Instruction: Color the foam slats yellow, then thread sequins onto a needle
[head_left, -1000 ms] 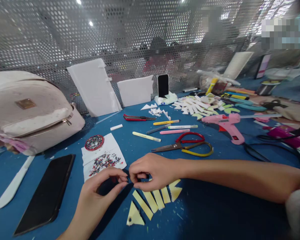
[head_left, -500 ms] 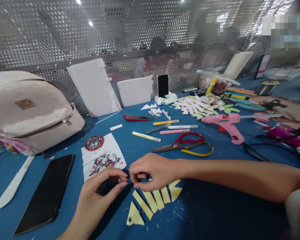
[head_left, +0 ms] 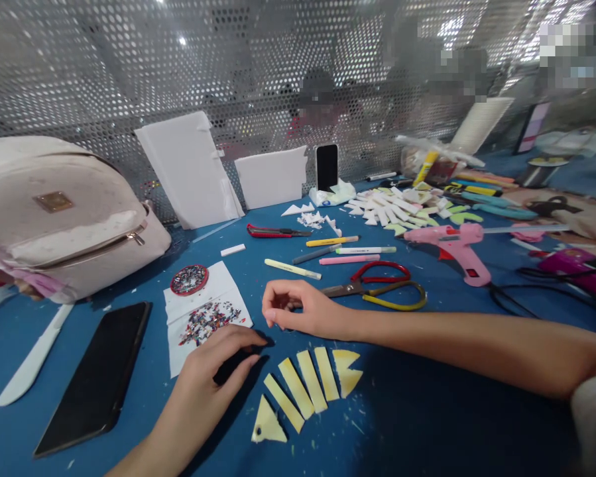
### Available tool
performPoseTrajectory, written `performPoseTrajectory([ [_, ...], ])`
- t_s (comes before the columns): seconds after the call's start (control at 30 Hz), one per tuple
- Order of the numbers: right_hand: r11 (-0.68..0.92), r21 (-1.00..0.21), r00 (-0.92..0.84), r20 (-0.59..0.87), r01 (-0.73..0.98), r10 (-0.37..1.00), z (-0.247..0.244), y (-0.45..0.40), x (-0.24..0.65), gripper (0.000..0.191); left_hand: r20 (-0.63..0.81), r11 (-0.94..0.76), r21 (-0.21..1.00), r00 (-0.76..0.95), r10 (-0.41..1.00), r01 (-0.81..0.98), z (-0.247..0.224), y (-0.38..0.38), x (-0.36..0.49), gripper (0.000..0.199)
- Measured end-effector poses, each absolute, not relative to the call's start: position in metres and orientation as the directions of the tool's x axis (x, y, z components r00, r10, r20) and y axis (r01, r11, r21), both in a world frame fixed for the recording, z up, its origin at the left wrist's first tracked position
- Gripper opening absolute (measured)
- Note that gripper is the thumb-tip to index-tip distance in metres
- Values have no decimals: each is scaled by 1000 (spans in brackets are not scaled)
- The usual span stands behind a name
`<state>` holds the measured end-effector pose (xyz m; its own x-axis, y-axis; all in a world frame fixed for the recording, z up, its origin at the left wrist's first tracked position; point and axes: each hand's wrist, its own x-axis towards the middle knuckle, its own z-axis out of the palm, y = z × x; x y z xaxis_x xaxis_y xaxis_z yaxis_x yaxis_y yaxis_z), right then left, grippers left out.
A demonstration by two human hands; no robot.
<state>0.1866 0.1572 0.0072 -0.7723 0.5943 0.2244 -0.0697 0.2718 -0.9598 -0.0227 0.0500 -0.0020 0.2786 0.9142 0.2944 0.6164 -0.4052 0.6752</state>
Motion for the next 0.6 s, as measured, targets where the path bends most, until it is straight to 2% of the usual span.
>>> performPoseTrajectory([
  [0.17, 207, -971, -756, 226, -122, 614, 2, 157, 185, 24, 246, -411, 631, 332, 910, 658, -5, 58, -14, 13],
  [0.3, 196, -967, -739, 252, -163, 625, -2, 159, 183, 24, 220, -399, 630, 339, 915, 666, -7, 69, -8, 13],
  [0.6, 267, -960, -737, 240, -84, 632, 1, 156, 185, 17, 201, -368, 612, 312, 928, 700, -2, 76, -9, 11],
])
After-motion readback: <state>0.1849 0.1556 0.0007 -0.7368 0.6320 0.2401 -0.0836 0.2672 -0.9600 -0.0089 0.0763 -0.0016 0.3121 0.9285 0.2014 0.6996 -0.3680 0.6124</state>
